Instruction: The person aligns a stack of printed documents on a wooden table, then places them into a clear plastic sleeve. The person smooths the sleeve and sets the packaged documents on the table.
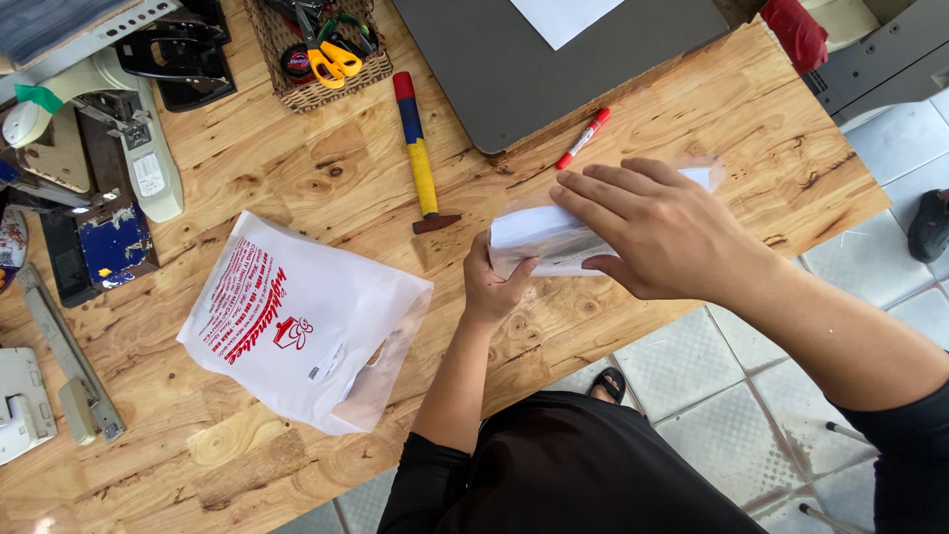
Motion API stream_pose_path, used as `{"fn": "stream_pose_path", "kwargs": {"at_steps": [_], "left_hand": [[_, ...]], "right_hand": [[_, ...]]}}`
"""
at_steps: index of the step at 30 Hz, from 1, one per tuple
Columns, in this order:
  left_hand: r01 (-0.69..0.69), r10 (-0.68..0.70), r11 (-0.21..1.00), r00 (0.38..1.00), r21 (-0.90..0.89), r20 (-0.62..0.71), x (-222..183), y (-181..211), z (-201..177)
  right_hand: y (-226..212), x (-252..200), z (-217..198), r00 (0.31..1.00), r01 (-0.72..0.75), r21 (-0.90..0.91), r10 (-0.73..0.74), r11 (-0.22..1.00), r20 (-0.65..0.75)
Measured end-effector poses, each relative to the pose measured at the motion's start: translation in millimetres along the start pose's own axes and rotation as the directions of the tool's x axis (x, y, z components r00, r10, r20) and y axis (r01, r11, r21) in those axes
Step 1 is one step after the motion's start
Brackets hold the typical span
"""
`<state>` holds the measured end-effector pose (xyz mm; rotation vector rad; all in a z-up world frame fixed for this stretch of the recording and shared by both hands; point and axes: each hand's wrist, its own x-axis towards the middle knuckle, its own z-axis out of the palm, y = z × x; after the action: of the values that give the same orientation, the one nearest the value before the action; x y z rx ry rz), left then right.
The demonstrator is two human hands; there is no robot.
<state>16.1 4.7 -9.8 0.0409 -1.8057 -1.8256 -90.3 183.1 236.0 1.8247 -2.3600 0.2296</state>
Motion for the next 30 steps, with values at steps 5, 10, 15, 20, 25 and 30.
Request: {"fn": "stream_pose_path", "kwargs": {"at_steps": [5,10,15,20,25,30], "left_hand": [[-0.005,0.005,0.999,1.000,0.034,-0.010,0.9,6.1,0.9],[0.008,-0.008,0.999,1.000,0.035,-0.013,3.8,9.0,1.7],[0.012,-0.012,0.998,1.000,0.068,0.001,0.8,0.4,0.0],[0.028,-0.027,0.998,1.000,-0.061,0.010,-2.9,-10.9,-0.5],[0.031,-0.030,0.992,0.999,-0.119,0.011,-0.3,-12.7,3.4],[-0.045,0.046,0.997,0.999,-0.059,0.013,-4.0,-13.9,-3.2]], "right_hand": [[-4.2,4.7,2.9,1.000,0.030,-0.022,-0.031,0.999,-0.002],[-10.3,-1.2,8.0,0.999,0.012,-0.101,-0.018,0.995,-0.051],[-8.0,-8.2,7.6,1.000,-0.001,-0.146,-0.004,0.989,-0.030],[-4.9,-5.5,2.1,0.999,0.005,-0.151,-0.010,0.989,-0.038],[5.9,-1.5,-2.5,0.991,-0.129,0.024,0.128,0.991,0.035],[14.5,23.8,5.2,0.916,-0.224,-0.024,0.218,0.974,0.337]]}}
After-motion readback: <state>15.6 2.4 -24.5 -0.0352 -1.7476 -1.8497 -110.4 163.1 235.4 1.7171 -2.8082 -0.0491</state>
